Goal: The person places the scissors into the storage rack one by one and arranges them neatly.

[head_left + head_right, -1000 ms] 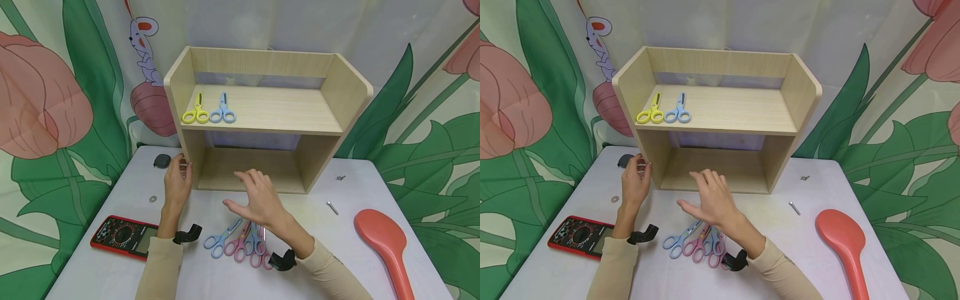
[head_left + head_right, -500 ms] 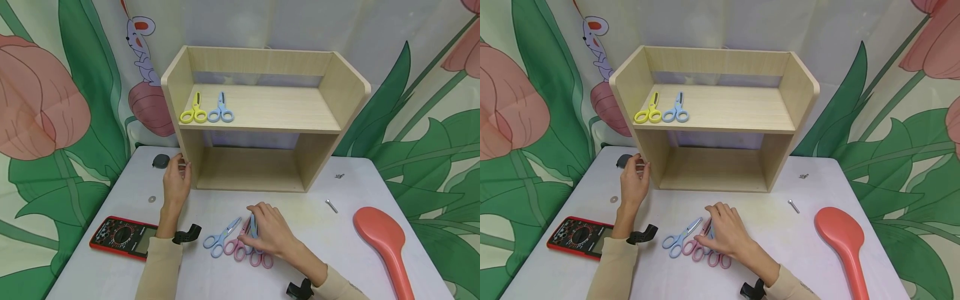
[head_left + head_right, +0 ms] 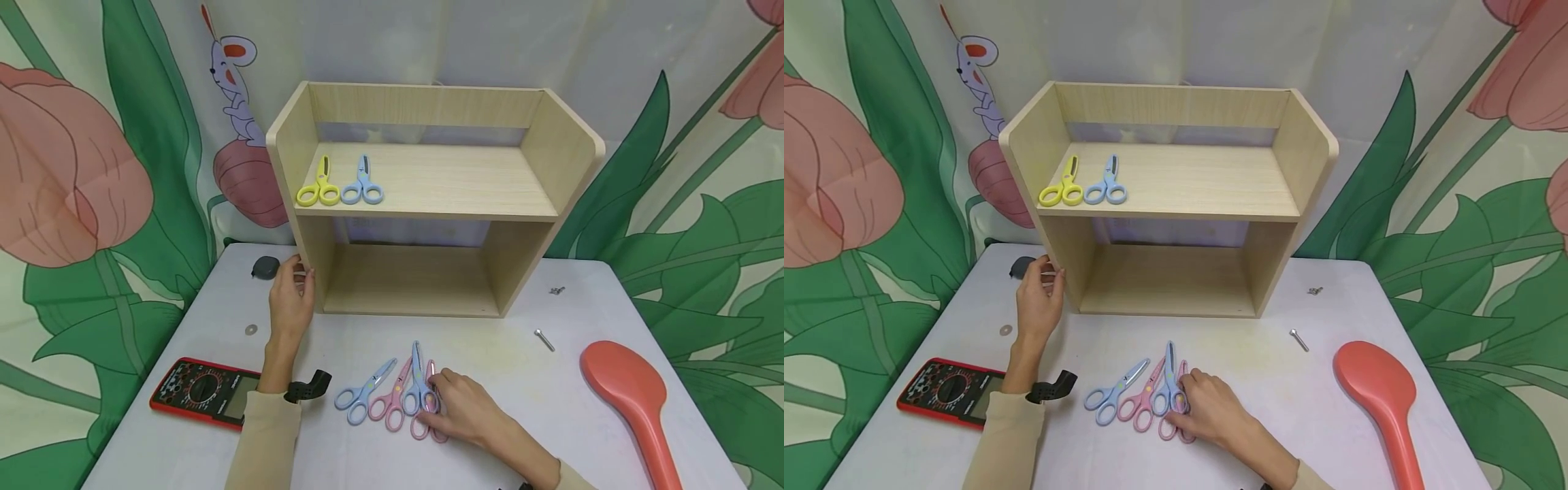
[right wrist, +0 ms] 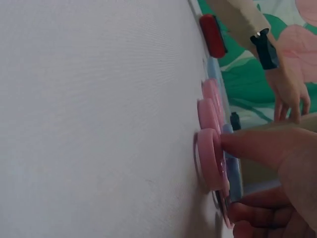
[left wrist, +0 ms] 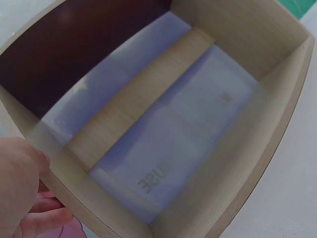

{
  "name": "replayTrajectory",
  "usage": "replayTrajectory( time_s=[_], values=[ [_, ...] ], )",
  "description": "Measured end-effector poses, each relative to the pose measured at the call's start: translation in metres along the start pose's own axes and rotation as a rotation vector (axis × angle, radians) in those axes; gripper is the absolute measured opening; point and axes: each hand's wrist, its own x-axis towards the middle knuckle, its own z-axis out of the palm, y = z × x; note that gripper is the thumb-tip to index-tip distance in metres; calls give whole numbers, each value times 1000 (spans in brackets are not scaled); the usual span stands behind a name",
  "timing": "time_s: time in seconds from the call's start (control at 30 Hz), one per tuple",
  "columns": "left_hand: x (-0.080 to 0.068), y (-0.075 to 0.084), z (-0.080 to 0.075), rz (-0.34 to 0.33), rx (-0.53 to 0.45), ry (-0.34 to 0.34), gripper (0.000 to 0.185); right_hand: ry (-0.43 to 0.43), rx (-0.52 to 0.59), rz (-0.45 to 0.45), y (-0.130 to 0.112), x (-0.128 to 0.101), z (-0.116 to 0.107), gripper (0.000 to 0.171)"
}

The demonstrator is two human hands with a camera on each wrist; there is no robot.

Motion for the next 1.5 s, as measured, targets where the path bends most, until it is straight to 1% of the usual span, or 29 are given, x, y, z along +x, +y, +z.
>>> replayTrajectory(
  time_s=[0.13, 0.27, 0.37, 0.47, 0.57, 0.7, 0.87, 1.03, 1.2, 1.4, 1.5],
  values=[
    [-1, 0, -1, -6, 0, 4, 38, 8, -1, -21, 2, -1, -1, 41],
    [-2, -1, -1, -9, 3, 2, 37, 23, -23, -26, 2, -1, 0, 36],
    [-3, -2, -1, -7, 2, -2, 37, 23, -19, -19, 3, 0, 1, 31],
    [-2, -2, 0, -6, -1, 0, 37, 26, -6, -6, 4, 2, 0, 22],
    [-2, -2, 1, -5, -3, -1, 38, 44, 5, 8, 5, 4, 1, 17],
    [-1, -1, 2, -7, -3, -7, 38, 106, 21, -13, 8, 7, 1, 17],
    [-2, 0, 1, -18, -1, -4, 38, 256, 53, -131, 7, 14, -6, 21],
    [-2, 1, 0, -12, 3, 1, 38, 370, 94, -224, 0, 26, -27, 27],
    [-1, 0, 0, -3, 0, 5, 37, 457, 107, -287, -10, 42, -56, 30],
    [0, 0, 0, -4, -3, 2, 38, 541, 107, -323, -18, 63, -99, 32],
    [0, 0, 0, -10, -2, -2, 38, 579, 105, -333, -18, 77, -121, 29]
  ],
)
